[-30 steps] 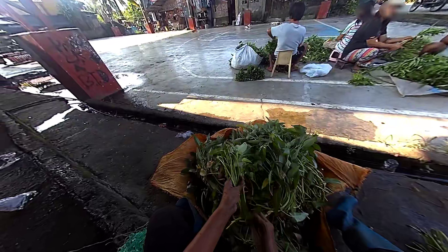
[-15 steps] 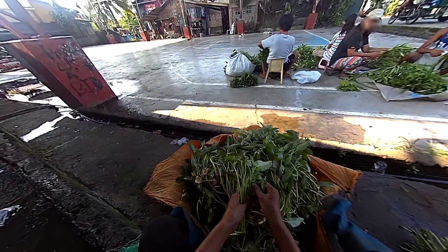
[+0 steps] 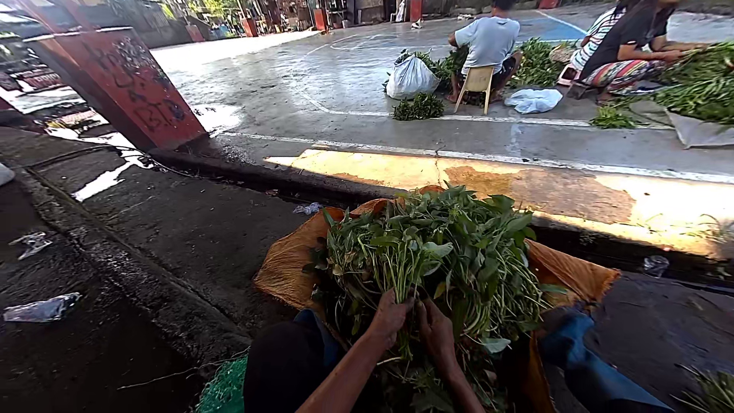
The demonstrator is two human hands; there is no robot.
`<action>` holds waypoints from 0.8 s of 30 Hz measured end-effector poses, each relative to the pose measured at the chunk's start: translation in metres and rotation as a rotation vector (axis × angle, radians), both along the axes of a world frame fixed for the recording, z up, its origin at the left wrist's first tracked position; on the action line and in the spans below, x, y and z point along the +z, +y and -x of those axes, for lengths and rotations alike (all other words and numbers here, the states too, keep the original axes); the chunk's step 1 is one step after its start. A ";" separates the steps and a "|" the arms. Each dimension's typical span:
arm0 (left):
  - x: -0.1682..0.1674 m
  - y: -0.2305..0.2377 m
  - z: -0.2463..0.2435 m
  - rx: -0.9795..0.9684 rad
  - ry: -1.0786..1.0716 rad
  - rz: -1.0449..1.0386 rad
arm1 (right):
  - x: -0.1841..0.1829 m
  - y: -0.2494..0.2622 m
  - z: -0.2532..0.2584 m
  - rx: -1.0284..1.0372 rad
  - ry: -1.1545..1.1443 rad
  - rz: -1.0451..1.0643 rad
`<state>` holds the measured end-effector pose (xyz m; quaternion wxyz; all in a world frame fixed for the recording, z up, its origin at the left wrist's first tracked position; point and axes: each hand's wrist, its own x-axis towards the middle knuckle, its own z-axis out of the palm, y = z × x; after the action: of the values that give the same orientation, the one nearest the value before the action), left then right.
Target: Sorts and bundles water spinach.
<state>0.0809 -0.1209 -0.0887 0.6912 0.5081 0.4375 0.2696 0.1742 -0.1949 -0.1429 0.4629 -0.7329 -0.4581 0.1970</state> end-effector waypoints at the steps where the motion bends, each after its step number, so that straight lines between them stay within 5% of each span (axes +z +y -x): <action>1: 0.000 0.000 0.000 0.012 -0.005 0.001 | -0.002 -0.001 0.003 -0.001 -0.012 -0.020; 11: 0.007 0.006 0.000 0.021 0.058 0.073 | -0.006 -0.010 0.002 0.082 0.098 -0.175; 17: 0.013 0.027 0.006 0.240 0.000 0.106 | -0.004 -0.038 -0.020 0.442 -0.015 0.267; 24: 0.025 0.034 0.017 0.350 -0.205 0.279 | -0.045 -0.035 -0.139 -0.404 0.081 0.203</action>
<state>0.0643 -0.0871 -0.0634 0.7383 0.2942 0.4795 0.3721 0.3131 -0.2302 -0.1880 0.4348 -0.8440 -0.2610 0.1748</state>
